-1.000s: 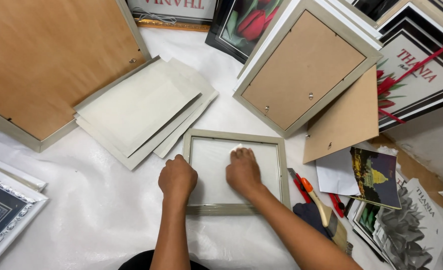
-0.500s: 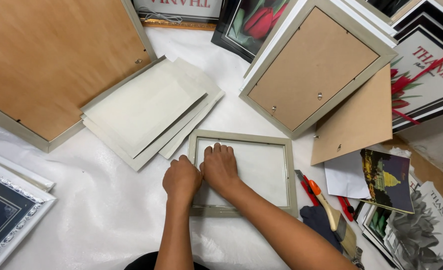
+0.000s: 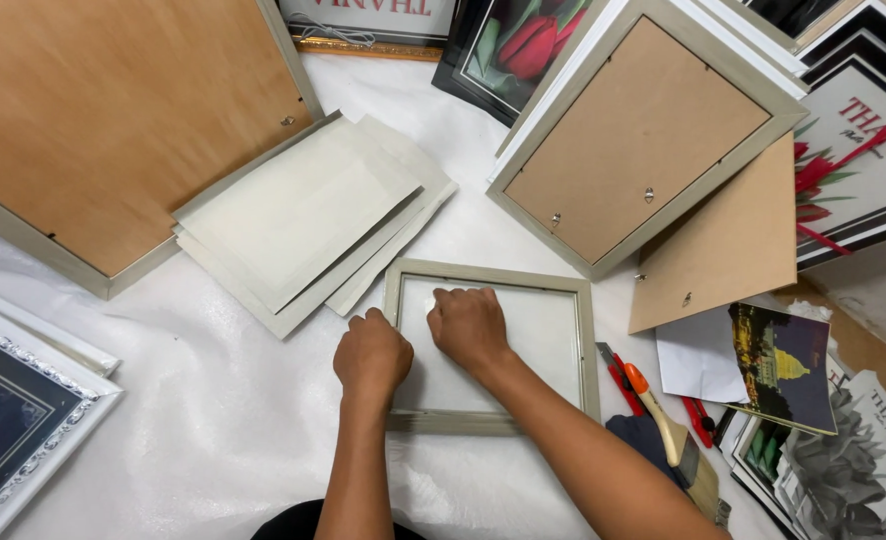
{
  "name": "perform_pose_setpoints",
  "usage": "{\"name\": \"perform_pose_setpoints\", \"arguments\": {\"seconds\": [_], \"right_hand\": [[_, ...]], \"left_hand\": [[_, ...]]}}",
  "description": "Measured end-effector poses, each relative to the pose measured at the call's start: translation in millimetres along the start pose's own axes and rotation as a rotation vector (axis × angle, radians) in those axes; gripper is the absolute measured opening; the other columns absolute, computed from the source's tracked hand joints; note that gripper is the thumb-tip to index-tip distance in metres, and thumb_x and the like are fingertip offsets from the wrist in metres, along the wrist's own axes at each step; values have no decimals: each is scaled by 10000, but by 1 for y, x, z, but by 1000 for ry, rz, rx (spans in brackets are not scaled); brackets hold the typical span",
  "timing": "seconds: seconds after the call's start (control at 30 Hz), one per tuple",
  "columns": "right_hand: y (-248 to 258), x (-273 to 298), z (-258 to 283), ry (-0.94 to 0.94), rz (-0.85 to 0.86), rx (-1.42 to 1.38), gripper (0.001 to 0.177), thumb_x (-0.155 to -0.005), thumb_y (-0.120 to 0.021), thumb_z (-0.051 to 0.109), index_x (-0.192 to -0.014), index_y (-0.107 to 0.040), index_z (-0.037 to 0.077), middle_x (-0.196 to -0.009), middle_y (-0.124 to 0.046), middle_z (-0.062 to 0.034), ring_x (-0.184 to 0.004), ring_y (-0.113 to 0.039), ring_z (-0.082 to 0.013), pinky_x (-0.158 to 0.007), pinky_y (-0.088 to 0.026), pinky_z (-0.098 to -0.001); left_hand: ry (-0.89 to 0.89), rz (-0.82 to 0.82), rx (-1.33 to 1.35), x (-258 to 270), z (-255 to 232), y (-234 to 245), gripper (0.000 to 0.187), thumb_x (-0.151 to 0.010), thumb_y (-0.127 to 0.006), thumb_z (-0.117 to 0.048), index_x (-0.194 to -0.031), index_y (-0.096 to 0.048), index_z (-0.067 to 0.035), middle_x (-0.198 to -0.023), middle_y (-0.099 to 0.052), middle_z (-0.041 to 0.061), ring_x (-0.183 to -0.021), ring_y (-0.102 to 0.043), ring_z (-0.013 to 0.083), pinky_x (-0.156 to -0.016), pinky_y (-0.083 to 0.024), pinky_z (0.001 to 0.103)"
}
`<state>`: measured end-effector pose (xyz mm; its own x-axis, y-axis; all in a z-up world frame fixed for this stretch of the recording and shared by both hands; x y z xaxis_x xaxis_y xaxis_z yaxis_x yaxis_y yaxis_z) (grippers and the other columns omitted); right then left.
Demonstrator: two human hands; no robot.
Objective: Cleaning a picture frame by brushing off dust and wiping the glass with a cloth
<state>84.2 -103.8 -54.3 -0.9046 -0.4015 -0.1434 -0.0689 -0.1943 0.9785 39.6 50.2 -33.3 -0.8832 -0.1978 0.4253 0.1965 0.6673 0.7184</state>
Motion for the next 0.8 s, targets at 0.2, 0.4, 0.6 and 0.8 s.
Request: {"name": "perform_pose_setpoints", "arguments": {"seconds": [0.2,0.4,0.6,0.8], "right_hand": [[13,7,-3,-12,-77,-66,219,-888,-575,129,-1005,-752,75,-837,-656,-105,-840,-688,-304,-750,-534,-390],[10,33,14,-52,80,-94,410,-927,-509,154,-1245,-682,-39,-1192,-635,-187,-1195,-600,-359,-947,-514,-424],[18,12,48,68,189,-144,513,-917,-530,79,-1404,-565,-78,-1374,-539,-237,-1329,-467,-424,-1032,-463,-489],[5,25,33,-18,324,44,635,-994,-424,308,-1526,-414,-38,-1462,-436,-205,-1330,-422,-341,-1085,-286,-526]], "left_hand": [[1,-5,9,-3,3,-4,349,-856,-557,-78,-1147,-641,94,-1024,-659,268,-996,-699,468,-857,-576,513],[-20,-14,-2,-9,8,-14,388,-812,-598,-82,-1150,-631,104,-1031,-652,280,-989,-695,483,-854,-577,536],[-23,29,-37,-2,1,-5,500,-826,-713,-242,-1185,-609,91,-1077,-638,296,-1046,-672,502,-883,-562,568],[-16,-2,-28,-1,2,-3,377,-901,-626,-187,-1178,-610,67,-1077,-645,263,-1056,-680,473,-880,-570,533]]}}
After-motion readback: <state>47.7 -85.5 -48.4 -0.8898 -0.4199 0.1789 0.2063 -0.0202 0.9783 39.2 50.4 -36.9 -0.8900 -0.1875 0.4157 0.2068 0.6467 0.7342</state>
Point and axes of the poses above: each hand's wrist, its own x-axis away from the middle knuckle, its own y-axis out of the back of the hand, z = x × y, the point moved 3 cm from there along -x, towards the middle knuckle
